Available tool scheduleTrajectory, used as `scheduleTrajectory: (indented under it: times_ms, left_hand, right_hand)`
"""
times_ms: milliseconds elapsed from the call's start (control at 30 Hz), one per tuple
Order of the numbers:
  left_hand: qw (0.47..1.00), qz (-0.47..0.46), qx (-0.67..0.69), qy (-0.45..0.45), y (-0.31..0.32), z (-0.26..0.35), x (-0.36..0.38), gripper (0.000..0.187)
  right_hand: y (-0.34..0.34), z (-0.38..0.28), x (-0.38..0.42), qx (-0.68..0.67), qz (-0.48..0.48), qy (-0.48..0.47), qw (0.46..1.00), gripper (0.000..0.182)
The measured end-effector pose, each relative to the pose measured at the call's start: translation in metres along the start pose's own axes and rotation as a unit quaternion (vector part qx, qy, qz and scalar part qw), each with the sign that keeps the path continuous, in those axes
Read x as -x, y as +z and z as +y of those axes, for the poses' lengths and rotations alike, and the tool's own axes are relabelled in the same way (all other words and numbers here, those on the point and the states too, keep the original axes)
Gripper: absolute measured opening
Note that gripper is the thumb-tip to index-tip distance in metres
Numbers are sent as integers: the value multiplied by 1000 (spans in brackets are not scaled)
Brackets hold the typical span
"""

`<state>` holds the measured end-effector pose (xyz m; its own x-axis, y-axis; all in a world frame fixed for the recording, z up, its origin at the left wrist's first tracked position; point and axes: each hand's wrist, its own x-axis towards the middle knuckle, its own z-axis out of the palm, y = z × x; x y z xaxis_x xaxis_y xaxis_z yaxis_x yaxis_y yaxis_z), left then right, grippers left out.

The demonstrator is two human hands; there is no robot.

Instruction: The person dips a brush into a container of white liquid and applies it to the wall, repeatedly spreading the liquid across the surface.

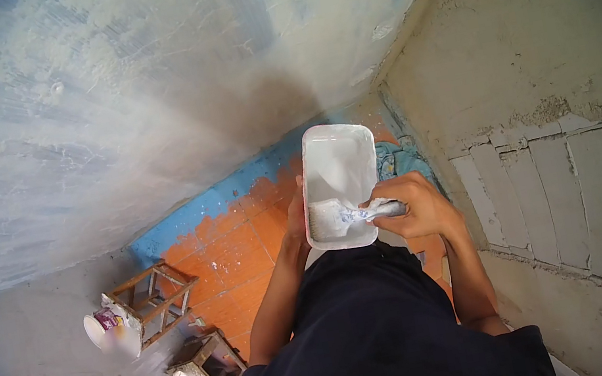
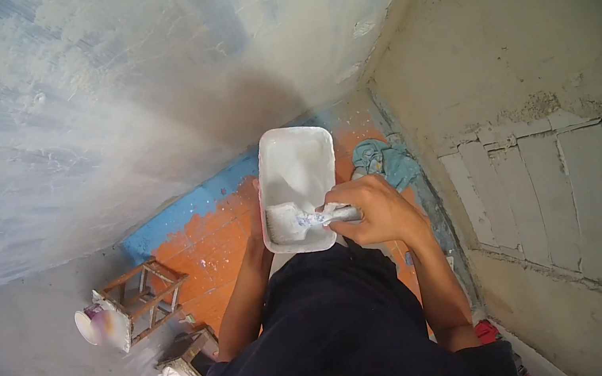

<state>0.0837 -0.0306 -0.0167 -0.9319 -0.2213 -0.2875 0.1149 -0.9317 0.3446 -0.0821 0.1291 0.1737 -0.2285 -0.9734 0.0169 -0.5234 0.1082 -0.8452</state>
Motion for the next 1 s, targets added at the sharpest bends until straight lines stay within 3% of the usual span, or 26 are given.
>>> scheduleTrajectory:
  times_ms: [367,500,667,700,800,900,1000]
  left_hand:
    - [997,-39,-53,-42,3,-1,1,75]
    - [996,-62,-55,-24,12,0,-4,76]
    - [995,-71,-68,27,43,12,6,77]
    - [995,-36,-90,31,52,14,10,77]
    - [995,-46,-72,56,29,7,6,76]
    - [995,-27,-13,96,-65,-24,-5,72]
    - [978,101,-77,168,-41,1,17,66]
  right_hand:
    - [13,3,10,-47,113,-8,993,21]
    - [9,-6,11,-1,122,12,992,21]
    - [20,-2,17,0,218,-18,976,20]
    - [24,2,19,-3,246,-14,969,20]
    - [29,11,24,-28,302,18,953,18]
    - [36,19,25,-129,327,62,934,21]
    - [45,35,25,-250,310,114,910,22]
